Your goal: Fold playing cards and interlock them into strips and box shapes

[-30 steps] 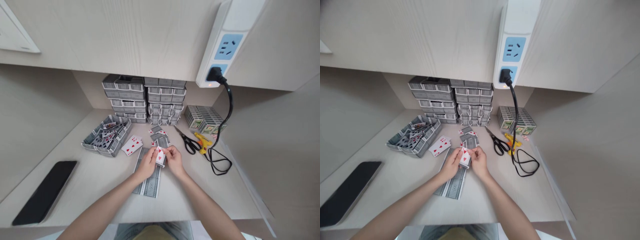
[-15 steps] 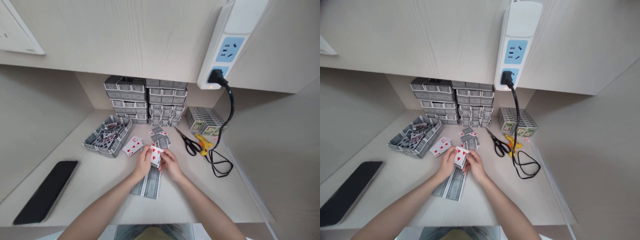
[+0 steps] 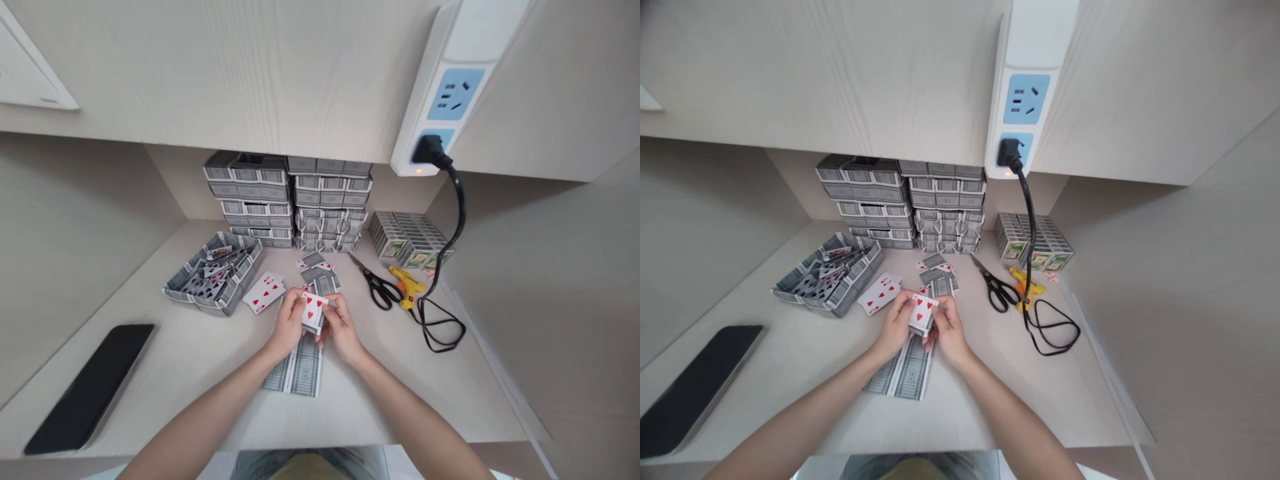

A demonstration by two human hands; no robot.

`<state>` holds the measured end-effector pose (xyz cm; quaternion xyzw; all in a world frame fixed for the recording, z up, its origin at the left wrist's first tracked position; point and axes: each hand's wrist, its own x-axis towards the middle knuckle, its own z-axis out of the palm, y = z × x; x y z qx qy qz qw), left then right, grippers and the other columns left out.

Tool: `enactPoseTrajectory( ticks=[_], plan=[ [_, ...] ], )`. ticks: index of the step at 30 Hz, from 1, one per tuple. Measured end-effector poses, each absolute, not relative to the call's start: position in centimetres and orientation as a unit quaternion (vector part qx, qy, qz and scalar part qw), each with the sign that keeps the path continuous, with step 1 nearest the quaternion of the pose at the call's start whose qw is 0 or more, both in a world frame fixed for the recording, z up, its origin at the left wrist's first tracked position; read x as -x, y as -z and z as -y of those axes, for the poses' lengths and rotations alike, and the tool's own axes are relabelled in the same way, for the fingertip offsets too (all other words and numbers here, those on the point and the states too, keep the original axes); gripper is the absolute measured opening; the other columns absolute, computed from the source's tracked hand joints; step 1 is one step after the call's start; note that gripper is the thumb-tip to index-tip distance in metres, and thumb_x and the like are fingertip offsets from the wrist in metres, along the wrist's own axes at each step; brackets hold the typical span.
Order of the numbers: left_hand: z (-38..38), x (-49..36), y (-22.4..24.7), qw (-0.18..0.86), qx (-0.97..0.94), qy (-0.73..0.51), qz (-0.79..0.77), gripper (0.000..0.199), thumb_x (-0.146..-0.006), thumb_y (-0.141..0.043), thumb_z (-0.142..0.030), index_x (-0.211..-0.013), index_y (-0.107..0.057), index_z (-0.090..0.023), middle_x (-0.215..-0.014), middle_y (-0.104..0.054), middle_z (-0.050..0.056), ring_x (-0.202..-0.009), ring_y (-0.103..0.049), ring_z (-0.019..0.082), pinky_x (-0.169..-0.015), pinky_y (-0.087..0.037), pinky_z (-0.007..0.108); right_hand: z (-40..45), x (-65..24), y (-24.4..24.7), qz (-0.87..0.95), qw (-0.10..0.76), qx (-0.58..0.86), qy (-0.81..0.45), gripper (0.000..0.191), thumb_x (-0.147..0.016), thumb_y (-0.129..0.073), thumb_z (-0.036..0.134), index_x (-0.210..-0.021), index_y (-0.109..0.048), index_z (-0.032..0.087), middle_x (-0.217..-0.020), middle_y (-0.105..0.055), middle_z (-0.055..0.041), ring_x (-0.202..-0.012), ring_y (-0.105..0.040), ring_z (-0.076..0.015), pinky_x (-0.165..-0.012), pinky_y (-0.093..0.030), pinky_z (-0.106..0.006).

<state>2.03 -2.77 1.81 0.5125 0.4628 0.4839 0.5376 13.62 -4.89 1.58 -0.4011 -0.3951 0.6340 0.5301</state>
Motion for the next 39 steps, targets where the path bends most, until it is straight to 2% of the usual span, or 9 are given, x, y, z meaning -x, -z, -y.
enactPoseTrajectory(
  ticks=[5,16,20,25,27,30,34,36,39],
  plan=[
    [2.6,-1.7,-1.7,0.501,-0.537,-0.491,-0.469,0.009,-0.08,-0.039,-0.027,-0.082,-0.044,-0.019,-0.058,-0.048,-0.005,-0.048,-0.045,0.009,-0.045,-0.038,0.021,4.9,-13.7,-1.4,0.403,0.534,0.399,-0.628,0.026,-0.077,-0.052,0.044,-0.089,-0.039,0.024,-0.052,-0.055,0.0083,-0.032,-0.048,-0.0099,-0.028,-0.04,-0.02],
    [2.8,-1.7,-2.0,0.476,-0.556,-0.512,-0.45,0.009,-0.077,-0.038,-0.022,-0.076,-0.047,-0.019,-0.061,-0.047,-0.004,-0.05,-0.042,0.01,-0.047,-0.036,0.021,4.8,-13.7,-1.0,0.394,0.55,0.373,-0.636,0.02,-0.075,-0.055,0.038,-0.077,-0.043,0.022,-0.052,-0.054,0.0079,-0.033,-0.049,-0.0089,-0.03,-0.041,-0.02],
    [2.6,-1.4,-1.8,0.477,-0.567,-0.51,-0.438,0.01,-0.078,-0.039,-0.023,-0.076,-0.048,-0.019,-0.062,-0.049,-0.003,-0.054,-0.045,0.011,-0.05,-0.037,0.022,4.9,-13.9,-1.2,0.392,0.551,0.349,-0.649,0.019,-0.076,-0.055,0.037,-0.082,-0.044,0.023,-0.055,-0.055,0.0069,-0.035,-0.05,-0.0094,-0.032,-0.043,-0.02],
    [2.8,-1.0,-1.9,0.424,-0.603,-0.5,-0.454,0.013,-0.078,-0.039,-0.023,-0.075,-0.051,-0.019,-0.066,-0.052,-0.001,-0.059,-0.047,0.012,-0.054,-0.038,0.023,4.6,-14.7,-2.0,0.371,0.472,0.292,-0.745,0.032,-0.073,-0.054,0.04,-0.098,-0.04,0.024,-0.061,-0.059,0.0048,-0.041,-0.054,-0.0126,-0.033,-0.046,-0.023],
    [2.9,-0.9,-2.0,0.415,-0.612,-0.497,-0.454,0.014,-0.079,-0.039,-0.024,-0.075,-0.051,-0.019,-0.064,-0.052,-0.002,-0.056,-0.047,0.012,-0.053,-0.038,0.023,4.4,-14.9,-2.2,0.365,0.418,0.291,-0.779,0.035,-0.077,-0.046,0.052,-0.093,-0.045,0.021,-0.057,-0.059,0.002,-0.042,-0.056,-0.0139,-0.034,-0.047,-0.025],
    [3.0,-0.7,-2.2,0.392,-0.631,-0.496,-0.45,0.014,-0.079,-0.038,-0.023,-0.075,-0.051,-0.019,-0.061,-0.052,-0.003,-0.053,-0.046,0.011,-0.052,-0.037,0.023,4.3,-14.8,-2.2,0.373,0.341,0.297,-0.81,0.055,-0.078,-0.03,0.064,-0.08,-0.052,0.014,-0.056,-0.061,-0.0046,-0.043,-0.056,-0.0145,-0.036,-0.048,-0.026],
    [3.2,-0.5,-2.3,0.358,-0.664,-0.492,-0.435,0.015,-0.079,-0.038,-0.021,-0.074,-0.052,-0.019,-0.062,-0.054,-0.002,-0.053,-0.048,0.011,-0.053,-0.037,0.023,4.4,-14.8,-1.9,0.383,0.299,0.281,-0.828,0.056,-0.081,-0.029,0.058,-0.072,-0.057,0.01,-0.06,-0.065,-0.0114,-0.046,-0.059,-0.0161,-0.039,-0.049,-0.026],
    [3.4,-0.5,-2.3,0.355,-0.677,-0.488,-0.422,0.016,-0.079,-0.038,-0.022,-0.074,-0.053,-0.019,-0.061,-0.055,-0.002,-0.053,-0.049,0.011,-0.053,-0.038,0.023,4.4,-15.0,-1.9,0.375,0.278,0.263,-0.844,0.056,-0.082,-0.027,0.054,-0.072,-0.058,0.008,-0.061,-0.066,-0.0128,-0.047,-0.06,-0.0175,-0.04,-0.049,-0.027],
    [3.7,-0.5,-2.4,0.358,-0.687,-0.484,-0.408,0.017,-0.079,-0.038,-0.024,-0.074,-0.053,-0.018,-0.058,-0.054,-0.002,-0.05,-0.047,0.011,-0.051,-0.037,0.023,4.4,-15.4,-1.9,0.36,0.25,0.249,-0.864,0.064,-0.082,-0.022,0.057,-0.07,-0.059,0.007,-0.059,-0.065,-0.0128,-0.045,-0.06,-0.0171,-0.038,-0.048,-0.025]
  ],
)
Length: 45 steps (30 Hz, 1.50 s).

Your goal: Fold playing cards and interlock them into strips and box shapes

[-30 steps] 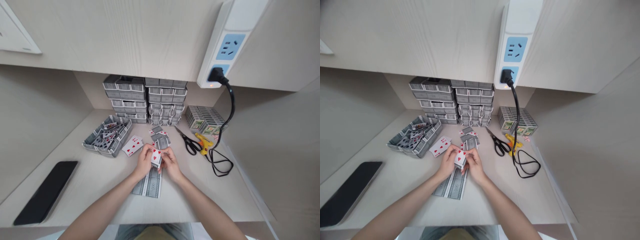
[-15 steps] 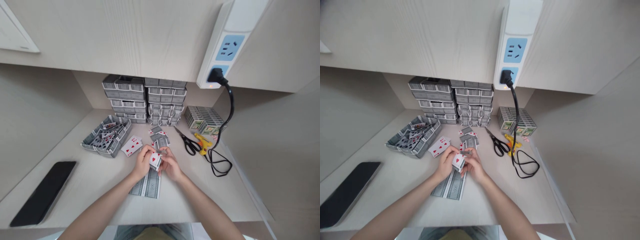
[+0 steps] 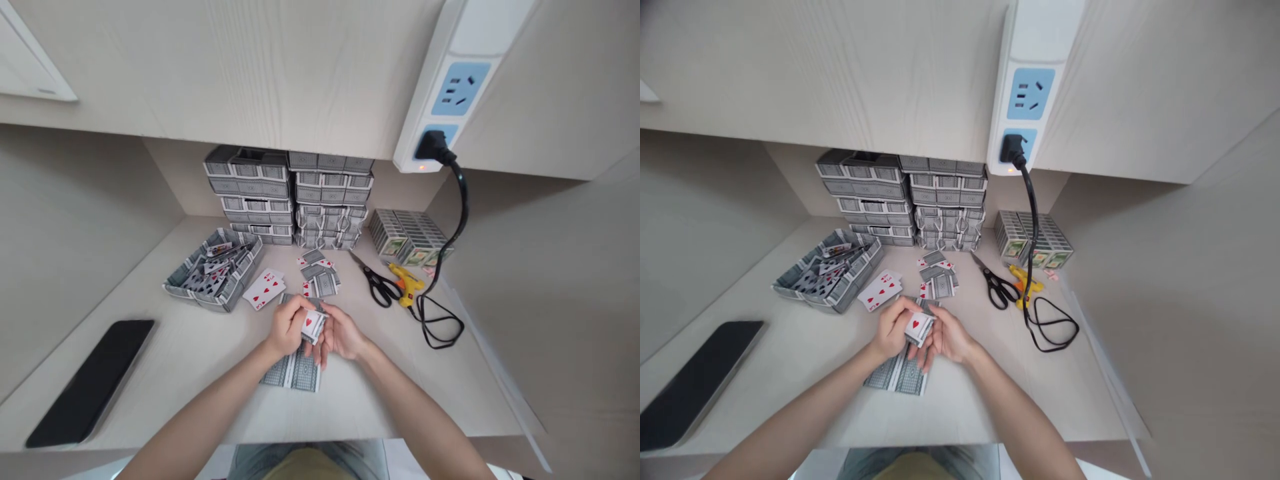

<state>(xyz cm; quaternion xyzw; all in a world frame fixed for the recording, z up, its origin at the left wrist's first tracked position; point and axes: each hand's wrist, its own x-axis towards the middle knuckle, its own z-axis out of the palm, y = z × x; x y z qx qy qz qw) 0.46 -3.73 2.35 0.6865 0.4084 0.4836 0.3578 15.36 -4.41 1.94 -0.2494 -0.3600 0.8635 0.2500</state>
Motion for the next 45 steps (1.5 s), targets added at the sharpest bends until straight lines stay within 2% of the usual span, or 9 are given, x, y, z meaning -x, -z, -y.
enactPoseTrajectory(
  ticks=[4,12,17,24,28,33,40,45],
  plan=[
    [3.9,-0.4,-2.3,0.389,-0.677,-0.483,-0.396,0.017,-0.08,-0.036,-0.025,-0.074,-0.051,-0.018,-0.054,-0.05,-0.003,-0.046,-0.044,0.01,-0.048,-0.035,0.023,4.5,-15.3,-2.2,0.37,0.249,0.262,-0.856,0.066,-0.082,-0.026,0.062,-0.066,-0.059,0.007,-0.056,-0.063,-0.0092,-0.037,-0.055,-0.0133,-0.034,-0.046,-0.023],
    [3.4,-0.6,-1.7,0.425,-0.653,-0.474,-0.41,0.018,-0.083,-0.034,-0.027,-0.076,-0.047,-0.019,-0.054,-0.049,-0.004,-0.046,-0.045,0.01,-0.048,-0.036,0.022,4.9,-14.6,-1.9,0.445,0.35,0.335,-0.753,0.058,-0.078,-0.036,0.064,-0.062,-0.054,0.011,-0.043,-0.056,-0.0015,-0.025,-0.044,-0.0083,-0.023,-0.032,-0.017],
    [3.4,-0.9,-2.1,0.407,-0.664,-0.448,-0.439,0.019,-0.084,-0.034,-0.028,-0.091,-0.049,-0.018,-0.059,-0.052,-0.004,-0.05,-0.047,0.01,-0.051,-0.037,0.022,4.9,-14.6,-2.0,0.5,0.399,0.414,-0.648,0.047,-0.082,-0.034,0.059,-0.07,-0.048,0.016,-0.038,-0.052,0.0044,-0.022,-0.036,-0.0069,-0.022,-0.024,-0.016],
    [3.4,-1.5,-2.4,0.341,-0.689,-0.398,-0.501,0.02,-0.081,-0.045,-0.04,-0.08,-0.044,-0.019,-0.055,-0.046,-0.006,-0.052,-0.047,0.011,-0.05,-0.034,0.021,5.1,-14.9,-2.3,0.544,0.41,0.462,-0.568,0.041,-0.083,-0.032,0.058,-0.074,-0.045,0.021,-0.035,-0.047,0.0073,-0.021,-0.033,-0.0077,-0.022,-0.02,-0.018],
    [3.4,-1.7,-2.4,0.318,-0.703,-0.37,-0.518,0.026,-0.084,-0.039,-0.041,-0.069,-0.042,-0.019,-0.053,-0.046,-0.005,-0.052,-0.047,0.011,-0.051,-0.033,0.021,5.0,-14.9,-2.0,0.553,0.404,0.47,-0.556,0.039,-0.082,-0.034,0.058,-0.075,-0.046,0.022,-0.036,-0.047,0.007,-0.022,-0.036,-0.0088,-0.022,-0.023,-0.019],
    [3.4,-1.7,-2.1,0.351,-0.692,-0.377,-0.506,0.032,-0.087,-0.032,-0.04,-0.065,-0.041,-0.019,-0.047,-0.044,-0.005,-0.047,-0.046,0.01,-0.048,-0.034,0.02,5.1,-15.1,-2.2,0.564,0.386,0.468,-0.56,0.035,-0.083,-0.034,0.055,-0.075,-0.045,0.022,-0.04,-0.05,0.0057,-0.024,-0.042,-0.01,-0.023,-0.028,-0.019],
    [3.1,-1.8,-1.3,0.471,-0.627,-0.393,-0.48,0.036,-0.084,-0.036,-0.047,-0.066,-0.047,-0.018,-0.039,-0.045,-0.007,-0.034,-0.043,0.008,-0.037,-0.032,0.019,5.2,-15.2,-2.1,0.592,0.378,0.462,-0.541,0.033,-0.086,-0.034,0.05,-0.071,-0.045,0.023,-0.04,-0.05,0.0057,-0.025,-0.045,-0.0099,-0.023,-0.03,-0.019],
    [3.0,-1.9,-1.7,0.572,-0.56,-0.405,-0.442,0.039,-0.08,-0.04,-0.052,-0.065,-0.046,-0.017,-0.038,-0.049,-0.006,-0.03,-0.045,0.009,-0.031,-0.032,0.018,5.0,-15.3,-2.5,0.562,0.387,0.406,-0.608,0.034,-0.085,-0.036,0.05,-0.072,-0.049,0.021,-0.047,-0.056,0.0033,-0.029,-0.049,-0.011,-0.026,-0.037,-0.021]
  ],
)
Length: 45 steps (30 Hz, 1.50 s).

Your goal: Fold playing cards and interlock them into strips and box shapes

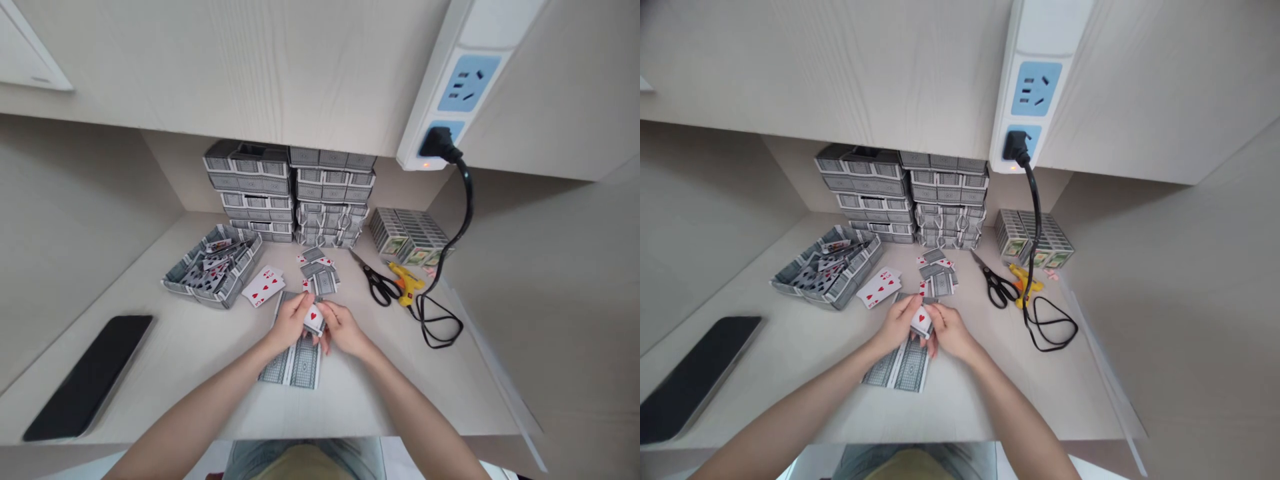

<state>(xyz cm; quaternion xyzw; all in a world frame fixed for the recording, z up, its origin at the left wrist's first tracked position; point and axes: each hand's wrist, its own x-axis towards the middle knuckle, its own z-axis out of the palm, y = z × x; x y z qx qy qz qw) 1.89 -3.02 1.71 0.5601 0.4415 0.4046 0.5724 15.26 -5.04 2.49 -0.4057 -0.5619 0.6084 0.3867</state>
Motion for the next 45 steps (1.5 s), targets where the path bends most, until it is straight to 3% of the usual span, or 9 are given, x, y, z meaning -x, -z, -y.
enactPoseTrajectory(
  ticks=[5,9,22,28,31,35,40,45],
  plan=[
    [3.3,-2.2,-2.4,0.66,-0.486,-0.407,-0.404,0.042,-0.078,-0.04,-0.057,-0.069,-0.047,-0.016,-0.037,-0.051,-0.005,-0.028,-0.048,0.01,-0.028,-0.032,0.019,4.8,-15.3,-2.5,0.505,0.382,0.33,-0.7,0.038,-0.083,-0.039,0.053,-0.076,-0.05,0.017,-0.052,-0.06,0.0009,-0.031,-0.052,-0.0123,-0.027,-0.039,-0.022],
    [3.3,-2.2,-2.2,0.66,-0.486,-0.406,-0.404,0.047,-0.078,-0.036,-0.06,-0.066,-0.046,-0.015,-0.036,-0.05,-0.003,-0.027,-0.047,0.01,-0.028,-0.032,0.018,4.6,-15.3,-2.0,0.485,0.385,0.305,-0.724,0.044,-0.083,-0.036,0.057,-0.079,-0.052,0.015,-0.055,-0.063,-0.0012,-0.033,-0.054,-0.013,-0.029,-0.041,-0.023],
    [2.8,-1.2,-2.1,0.413,-0.676,-0.362,-0.491,0.039,-0.082,-0.04,-0.047,-0.057,-0.044,-0.017,-0.04,-0.045,-0.006,-0.035,-0.042,0.007,-0.036,-0.03,0.018,4.6,-15.3,-1.9,0.526,0.364,0.398,-0.657,0.04,-0.081,-0.04,0.057,-0.075,-0.05,0.019,-0.049,-0.06,0.0018,-0.035,-0.054,-0.013,-0.035,-0.041,-0.023],
    [2.3,-0.6,-2.4,0.31,-0.69,-0.386,-0.529,0.038,-0.084,-0.035,-0.044,-0.065,-0.053,-0.017,-0.054,-0.055,-0.003,-0.049,-0.051,0.01,-0.047,-0.038,0.02,3.9,-15.4,-1.1,0.551,0.422,0.463,-0.552,0.03,-0.075,-0.057,0.048,-0.075,-0.048,0.019,-0.056,-0.06,0.0026,-0.037,-0.051,-0.0097,-0.037,-0.039,-0.021],
    [2.0,-0.5,-2.5,0.28,-0.708,-0.387,-0.521,0.029,-0.081,-0.045,-0.044,-0.086,-0.058,-0.018,-0.067,-0.062,-0.001,-0.061,-0.056,0.012,-0.057,-0.043,0.021,3.7,-15.8,-0.7,0.571,0.436,0.497,-0.487,0.027,-0.078,-0.052,0.046,-0.076,-0.048,0.019,-0.057,-0.06,0.002,-0.039,-0.051,-0.0101,-0.039,-0.04,-0.022],
    [1.9,-0.5,-2.0,0.257,-0.719,-0.381,-0.521,0.034,-0.079,-0.05,-0.04,-0.107,-0.054,-0.021,-0.08,-0.066,0.001,-0.068,-0.06,0.013,-0.065,-0.046,0.024,3.4,-16.2,-0.2,0.596,0.416,0.525,-0.441,0.027,-0.082,-0.046,0.047,-0.074,-0.046,0.021,-0.052,-0.057,0.0029,-0.039,-0.052,-0.012,-0.04,-0.04,-0.023],
    [1.7,-0.3,-1.6,0.2,-0.741,-0.349,-0.538,0.034,-0.084,-0.041,-0.032,-0.115,-0.052,-0.021,-0.092,-0.067,0.006,-0.073,-0.062,0.016,-0.067,-0.046,0.026,3.3,-16.2,-0.2,0.573,0.4,0.513,-0.498,0.029,-0.083,-0.043,0.049,-0.08,-0.05,0.021,-0.048,-0.056,0.0033,-0.039,-0.052,-0.0127,-0.04,-0.041,-0.024],
    [1.6,0.0,-1.9,0.218,-0.739,-0.356,-0.529,0.032,-0.083,-0.039,-0.023,-0.112,-0.054,-0.022,-0.094,-0.068,0.004,-0.071,-0.062,0.015,-0.066,-0.047,0.025,3.5,-15.9,-1.0,0.525,0.425,0.439,-0.592,0.031,-0.072,-0.059,0.048,-0.073,-0.05,0.018,-0.056,-0.056,0.0034,-0.048,-0.056,-0.012,-0.044,-0.047,-0.024]
  ],
)
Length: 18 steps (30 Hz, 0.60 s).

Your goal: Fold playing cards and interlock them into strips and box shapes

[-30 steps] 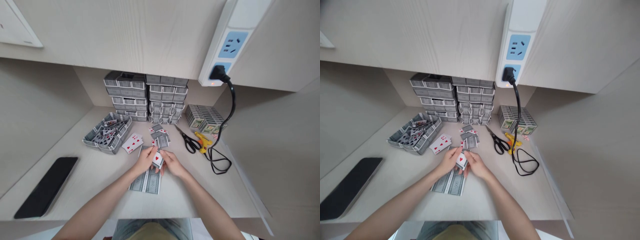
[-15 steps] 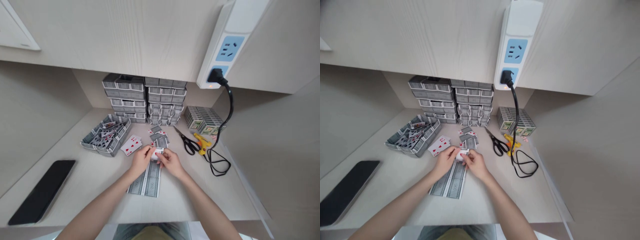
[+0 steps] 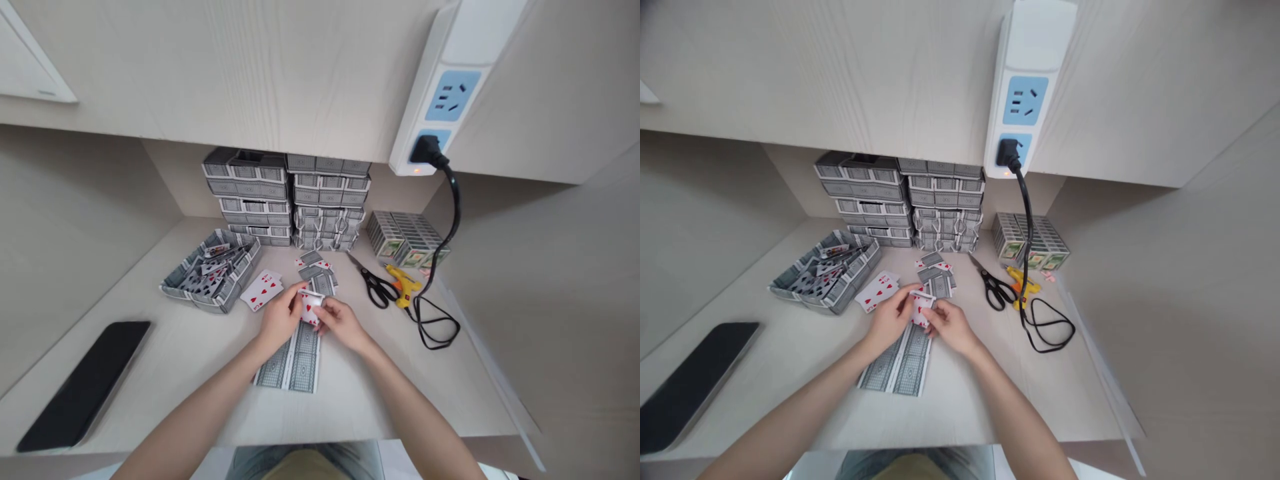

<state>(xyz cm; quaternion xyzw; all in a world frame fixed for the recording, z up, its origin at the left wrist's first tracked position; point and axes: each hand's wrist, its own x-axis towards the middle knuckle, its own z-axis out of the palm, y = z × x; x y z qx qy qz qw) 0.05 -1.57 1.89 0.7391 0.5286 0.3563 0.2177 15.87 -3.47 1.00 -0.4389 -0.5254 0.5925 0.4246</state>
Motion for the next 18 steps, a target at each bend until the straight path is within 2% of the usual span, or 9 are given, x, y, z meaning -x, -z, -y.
enactPoseTrajectory(
  ticks=[5,10,13,16,18],
  plan=[
    [1.8,-0.3,-2.2,0.244,-0.738,-0.382,-0.499,0.026,-0.084,-0.039,-0.026,-0.101,-0.058,-0.022,-0.096,-0.067,0.002,-0.083,-0.062,0.015,-0.076,-0.047,0.027,4.0,-15.4,-1.8,0.44,0.451,0.351,-0.692,0.033,-0.067,-0.065,0.044,-0.082,-0.053,0.016,-0.07,-0.058,0.0014,-0.064,-0.06,-0.0136,-0.059,-0.053,-0.03],
    [2.0,-0.5,-2.4,0.269,-0.715,-0.406,-0.501,0.025,-0.085,-0.041,-0.03,-0.101,-0.058,-0.021,-0.099,-0.066,0.004,-0.088,-0.061,0.016,-0.079,-0.047,0.029,4.3,-15.4,-2.6,0.369,0.476,0.287,-0.745,0.025,-0.068,-0.068,0.035,-0.079,-0.055,0.017,-0.08,-0.058,-0.0001,-0.077,-0.059,-0.0134,-0.079,-0.049,-0.034],
    [2.1,-0.7,-2.5,0.263,-0.716,-0.421,-0.491,0.024,-0.085,-0.04,-0.028,-0.101,-0.057,-0.021,-0.1,-0.065,0.004,-0.093,-0.059,0.017,-0.083,-0.046,0.032,4.3,-15.5,-2.9,0.354,0.477,0.292,-0.75,0.023,-0.066,-0.071,0.032,-0.074,-0.055,0.017,-0.078,-0.058,-0.0001,-0.076,-0.059,-0.013,-0.082,-0.047,-0.034],
    [2.2,-0.8,-2.6,0.244,-0.738,-0.434,-0.455,0.029,-0.085,-0.039,-0.022,-0.109,-0.055,-0.022,-0.11,-0.061,0.005,-0.104,-0.054,0.017,-0.092,-0.042,0.035,4.3,-15.5,-2.9,0.352,0.468,0.309,-0.749,0.024,-0.065,-0.072,0.032,-0.073,-0.055,0.016,-0.074,-0.058,0.0006,-0.074,-0.059,-0.0129,-0.081,-0.047,-0.034],
    [2.3,-0.7,-2.5,0.232,-0.746,-0.431,-0.452,0.032,-0.084,-0.04,-0.021,-0.114,-0.052,-0.023,-0.11,-0.061,0.005,-0.102,-0.055,0.016,-0.091,-0.042,0.035,4.2,-15.5,-2.9,0.349,0.466,0.315,-0.749,0.024,-0.065,-0.072,0.031,-0.074,-0.056,0.016,-0.074,-0.059,0.0005,-0.073,-0.059,-0.0126,-0.081,-0.048,-0.034]
  ],
)
